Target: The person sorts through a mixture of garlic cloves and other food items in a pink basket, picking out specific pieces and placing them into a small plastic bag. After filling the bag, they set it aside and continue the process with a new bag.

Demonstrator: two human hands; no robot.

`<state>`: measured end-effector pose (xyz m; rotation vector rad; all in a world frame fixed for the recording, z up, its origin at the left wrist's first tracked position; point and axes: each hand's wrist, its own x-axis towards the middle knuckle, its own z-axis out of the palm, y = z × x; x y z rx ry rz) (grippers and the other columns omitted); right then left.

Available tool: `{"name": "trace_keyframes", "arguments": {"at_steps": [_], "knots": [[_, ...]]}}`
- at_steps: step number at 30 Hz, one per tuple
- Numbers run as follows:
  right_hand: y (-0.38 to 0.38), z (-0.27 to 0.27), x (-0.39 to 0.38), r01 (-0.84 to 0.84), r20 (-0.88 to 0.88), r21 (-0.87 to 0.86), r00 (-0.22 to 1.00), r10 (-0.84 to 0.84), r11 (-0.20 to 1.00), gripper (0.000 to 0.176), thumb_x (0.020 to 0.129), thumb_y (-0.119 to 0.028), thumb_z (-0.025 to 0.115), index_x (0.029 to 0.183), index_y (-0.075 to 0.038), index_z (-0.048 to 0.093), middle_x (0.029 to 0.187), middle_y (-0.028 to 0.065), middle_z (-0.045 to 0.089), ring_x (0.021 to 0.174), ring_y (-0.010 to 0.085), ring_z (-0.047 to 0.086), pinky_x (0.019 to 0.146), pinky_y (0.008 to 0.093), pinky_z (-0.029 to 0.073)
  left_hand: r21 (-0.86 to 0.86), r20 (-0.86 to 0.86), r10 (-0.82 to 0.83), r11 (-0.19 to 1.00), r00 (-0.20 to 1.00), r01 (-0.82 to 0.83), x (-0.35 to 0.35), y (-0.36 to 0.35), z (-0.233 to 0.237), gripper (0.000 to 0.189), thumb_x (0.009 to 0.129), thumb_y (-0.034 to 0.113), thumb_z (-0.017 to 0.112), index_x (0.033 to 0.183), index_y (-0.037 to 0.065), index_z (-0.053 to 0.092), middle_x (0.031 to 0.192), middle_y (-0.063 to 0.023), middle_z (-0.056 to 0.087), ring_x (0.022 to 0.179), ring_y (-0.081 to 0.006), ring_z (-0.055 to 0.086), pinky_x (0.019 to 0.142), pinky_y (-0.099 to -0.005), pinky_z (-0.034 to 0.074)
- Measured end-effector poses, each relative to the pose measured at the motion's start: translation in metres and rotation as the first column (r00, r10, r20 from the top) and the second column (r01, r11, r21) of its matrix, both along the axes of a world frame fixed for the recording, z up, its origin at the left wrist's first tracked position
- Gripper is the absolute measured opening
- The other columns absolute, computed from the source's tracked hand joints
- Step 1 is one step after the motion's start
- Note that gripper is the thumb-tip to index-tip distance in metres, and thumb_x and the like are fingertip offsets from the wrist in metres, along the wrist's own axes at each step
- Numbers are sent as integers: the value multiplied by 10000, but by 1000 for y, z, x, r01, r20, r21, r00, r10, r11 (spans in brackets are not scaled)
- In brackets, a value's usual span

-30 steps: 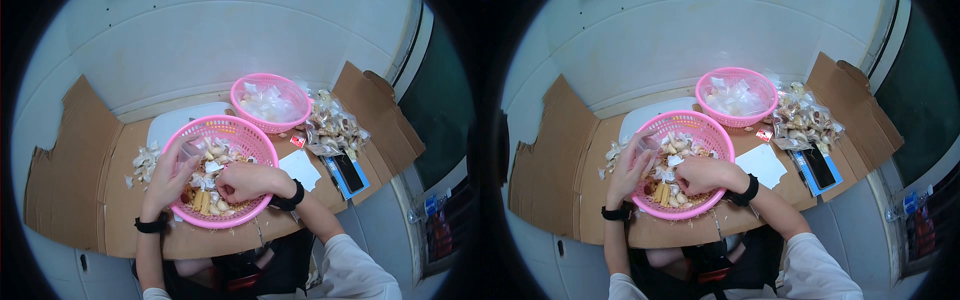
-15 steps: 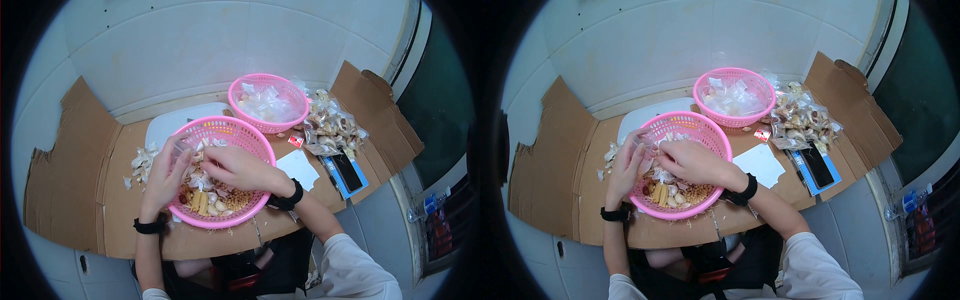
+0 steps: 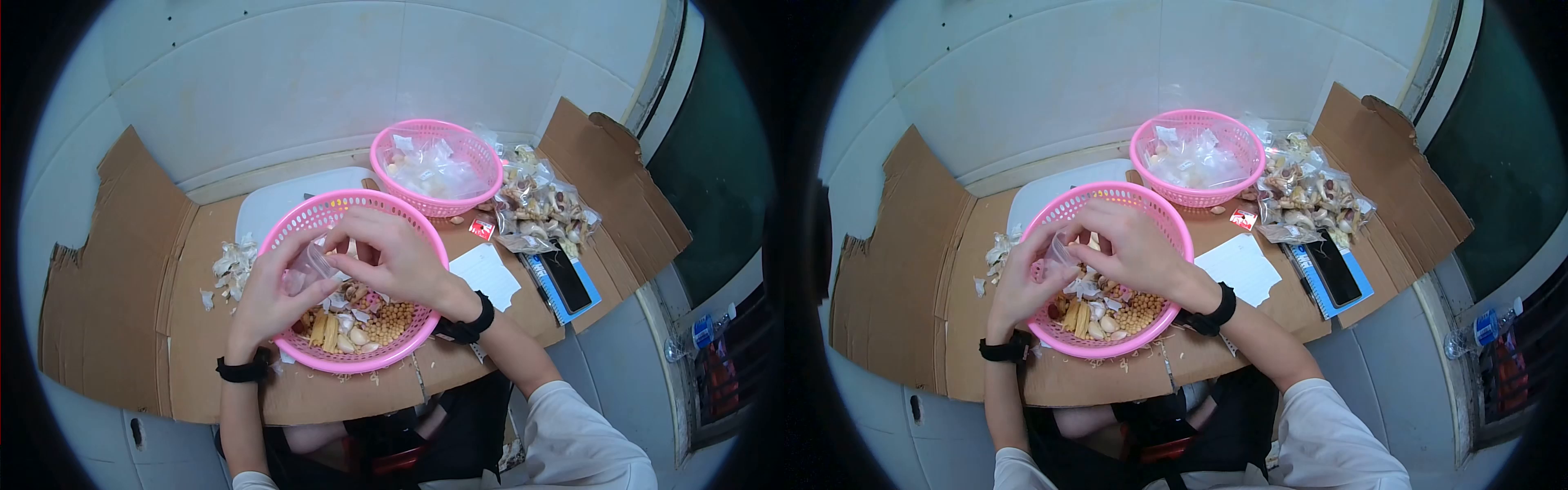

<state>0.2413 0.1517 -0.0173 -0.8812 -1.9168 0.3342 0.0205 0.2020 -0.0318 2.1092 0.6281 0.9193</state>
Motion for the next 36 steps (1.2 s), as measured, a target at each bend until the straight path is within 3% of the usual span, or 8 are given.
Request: {"name": "trace_keyframes", "arguments": {"at_steps": [12, 22, 25, 30, 36], "knots": [[5, -9, 0, 19, 15, 44, 1000, -20, 999, 146, 957, -163, 752, 1006, -26, 749, 867, 48, 622, 627, 124, 564, 563, 300, 439, 29, 2, -42, 999, 999, 42, -1, 3, -3, 689, 814, 216, 877, 1415, 11, 609, 1238, -170, 735, 1174, -254, 708, 1026, -384, 533], [3, -5, -1, 17, 10, 55, 1000, -17, 998, 161, 971, -167, 738, 1009, -11, 724, 861, 47, 625, 627, 110, 549, 553, 293, 421, 18, -11, -36, 999, 999, 36, -1, 1, 0, 642, 840, 211, 855, 1395, -6, 615, 1206, -176, 742, 1136, -247, 719, 996, -380, 545], [-2, 1, -2, 57, -50, -69, 997, -61, 996, 166, 992, -163, 714, 1030, -4, 686, 832, 38, 610, 636, 86, 538, 552, 279, 410, -41, -57, 17, 999, 998, -19, -1, -3, 5, 576, 898, 195, 804, 1397, -9, 603, 1171, -159, 742, 1096, -220, 718, 958, -376, 553], [3, -6, -2, 95, -143, -102, 984, -109, 990, 166, 1029, -162, 653, 999, 2, 654, 805, 26, 597, 628, 76, 528, 548, 266, 397, -93, 104, 33, 995, 994, -23, 1, 3, -8, 493, 1037, 203, 656, 1466, 4, 517, 1090, -119, 718, 997, -165, 691, 888, -334, 555], [0, -4, 1, 89, -7, -146, 996, -91, 985, 188, 1006, -164, 667, 896, -12, 652, 708, 34, 598, 584, 110, 553, 549, 304, 416, -153, 114, 45, 988, 992, -28, -1, 2, -8, 503, 1094, 291, 564, 1506, 21, 460, 1086, -122, 705, 960, -160, 682, 881, -318, 545]]}}
